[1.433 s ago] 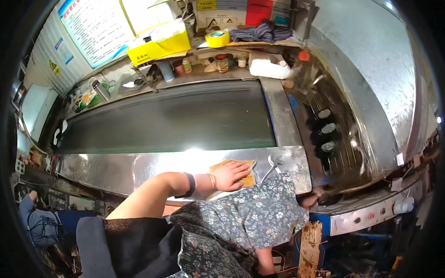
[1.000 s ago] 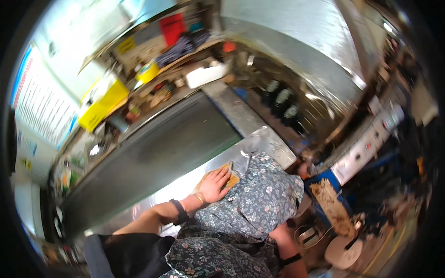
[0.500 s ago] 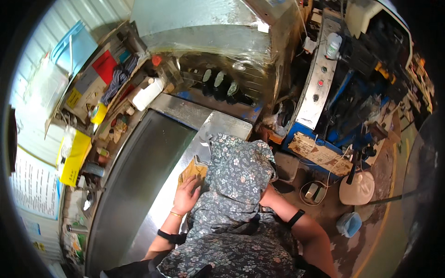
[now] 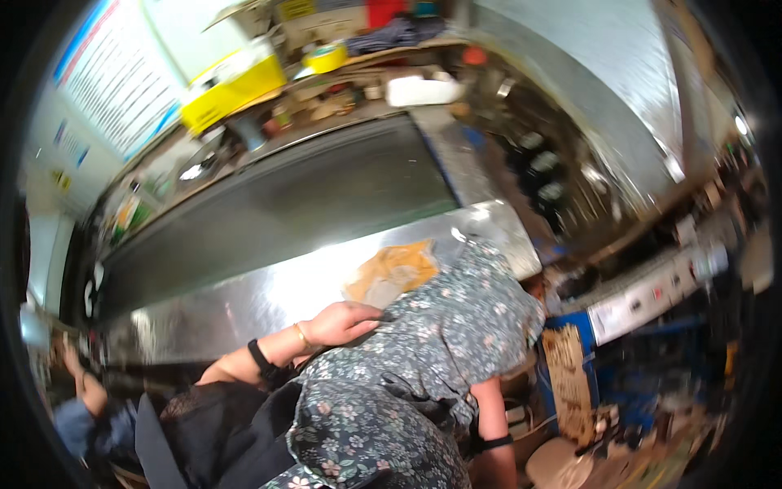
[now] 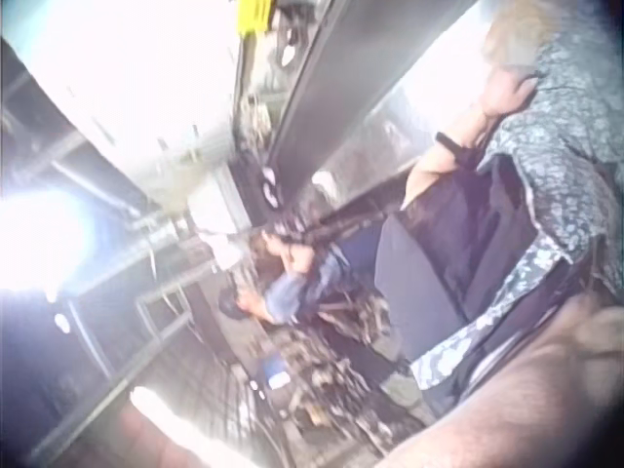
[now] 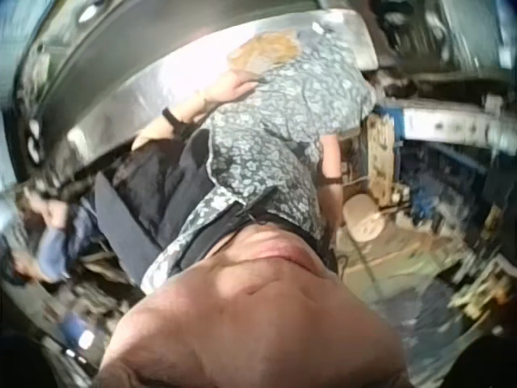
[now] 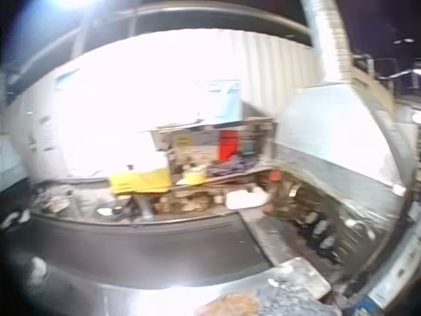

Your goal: Operator assembles shoe components and operates industrial machinery for shoe construction.

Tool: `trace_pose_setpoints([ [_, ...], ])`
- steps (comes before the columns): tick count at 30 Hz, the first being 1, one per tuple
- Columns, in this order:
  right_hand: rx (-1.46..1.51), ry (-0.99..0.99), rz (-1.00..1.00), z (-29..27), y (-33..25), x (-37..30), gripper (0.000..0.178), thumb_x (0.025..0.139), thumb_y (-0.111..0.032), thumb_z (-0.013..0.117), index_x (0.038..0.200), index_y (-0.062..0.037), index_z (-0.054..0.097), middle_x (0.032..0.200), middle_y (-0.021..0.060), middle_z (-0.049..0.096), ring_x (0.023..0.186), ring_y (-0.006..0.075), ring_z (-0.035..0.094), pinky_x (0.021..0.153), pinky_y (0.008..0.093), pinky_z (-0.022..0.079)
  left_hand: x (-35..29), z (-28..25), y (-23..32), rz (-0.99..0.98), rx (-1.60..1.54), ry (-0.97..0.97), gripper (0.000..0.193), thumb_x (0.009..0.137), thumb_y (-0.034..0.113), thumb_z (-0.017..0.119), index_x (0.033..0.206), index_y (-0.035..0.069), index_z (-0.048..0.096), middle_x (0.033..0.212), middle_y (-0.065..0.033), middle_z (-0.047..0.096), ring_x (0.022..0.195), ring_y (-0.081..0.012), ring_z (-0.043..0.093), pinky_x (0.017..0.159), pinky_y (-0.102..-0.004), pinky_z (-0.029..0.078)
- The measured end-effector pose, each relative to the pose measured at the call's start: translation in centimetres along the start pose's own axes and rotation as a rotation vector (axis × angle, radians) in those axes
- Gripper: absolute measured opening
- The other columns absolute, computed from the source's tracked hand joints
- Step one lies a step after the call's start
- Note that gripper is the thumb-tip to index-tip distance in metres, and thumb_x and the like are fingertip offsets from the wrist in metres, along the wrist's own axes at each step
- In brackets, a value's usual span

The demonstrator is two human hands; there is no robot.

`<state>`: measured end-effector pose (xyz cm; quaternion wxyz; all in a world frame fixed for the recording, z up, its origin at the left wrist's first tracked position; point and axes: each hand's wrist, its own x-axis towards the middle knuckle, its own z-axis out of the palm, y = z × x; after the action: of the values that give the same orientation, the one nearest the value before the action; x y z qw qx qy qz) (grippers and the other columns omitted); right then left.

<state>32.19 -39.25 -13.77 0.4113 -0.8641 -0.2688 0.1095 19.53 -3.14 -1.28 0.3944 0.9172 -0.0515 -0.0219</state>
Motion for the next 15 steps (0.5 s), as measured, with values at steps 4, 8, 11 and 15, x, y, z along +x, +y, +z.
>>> trace_pose_setpoints([
  [4, -0.020, -0.042, 0.007, -0.1, 0.5, 0.7, 0.044, 0.089, -0.022, 0.061, 0.129, -0.0051, 0.059, 0.129, 0.0203, 0.059, 0.122, 0.0375, 0.053, 0.104, 0.0423, 0.041, -1.3, -1.2, -1.1, -0.065, 0.020, 0.037, 0.031, 0.096, 0.024, 0.056, 0.118, 0.004, 0.065, 0.111, -0.0175, 0.068, 0.099, -0.0356, 0.066, 0.087, -0.0424, 0.052],
  [8, -0.035, -0.055, 0.029, -0.3, 0.7, 1.2, 0.042, 0.089, -0.022, 0.062, 0.128, -0.0049, 0.060, 0.128, 0.0203, 0.060, 0.121, 0.0375, 0.054, 0.104, 0.0423, 0.042, -2.0, -1.6, -1.4, -0.151, 0.035, 0.131, 0.029, 0.095, 0.020, 0.056, 0.117, 0.005, 0.066, 0.111, -0.0167, 0.068, 0.099, -0.0357, 0.066, 0.088, -0.0417, 0.052],
  [11, -0.041, -0.059, 0.045, -0.4, 0.8, 1.3, 0.042, 0.089, -0.021, 0.062, 0.127, -0.0047, 0.060, 0.127, 0.0203, 0.060, 0.120, 0.0375, 0.055, 0.103, 0.0423, 0.042, -2.0, -1.9, -1.7, -0.136, 0.025, 0.161, 0.029, 0.094, 0.019, 0.056, 0.119, 0.006, 0.065, 0.114, -0.0169, 0.067, 0.102, -0.0351, 0.065, 0.090, -0.0421, 0.052],
  [15, -0.051, -0.057, 0.067, -0.6, 0.9, 1.2, 0.041, 0.089, -0.021, 0.062, 0.126, -0.0045, 0.061, 0.126, 0.0203, 0.061, 0.119, 0.0376, 0.055, 0.102, 0.0423, 0.042, -2.8, -4.1, -5.1, -0.128, -0.049, 0.315, 0.025, 0.093, 0.016, 0.055, 0.113, 0.005, 0.064, 0.112, -0.0166, 0.065, 0.105, -0.0354, 0.062, 0.092, -0.0425, 0.050],
])
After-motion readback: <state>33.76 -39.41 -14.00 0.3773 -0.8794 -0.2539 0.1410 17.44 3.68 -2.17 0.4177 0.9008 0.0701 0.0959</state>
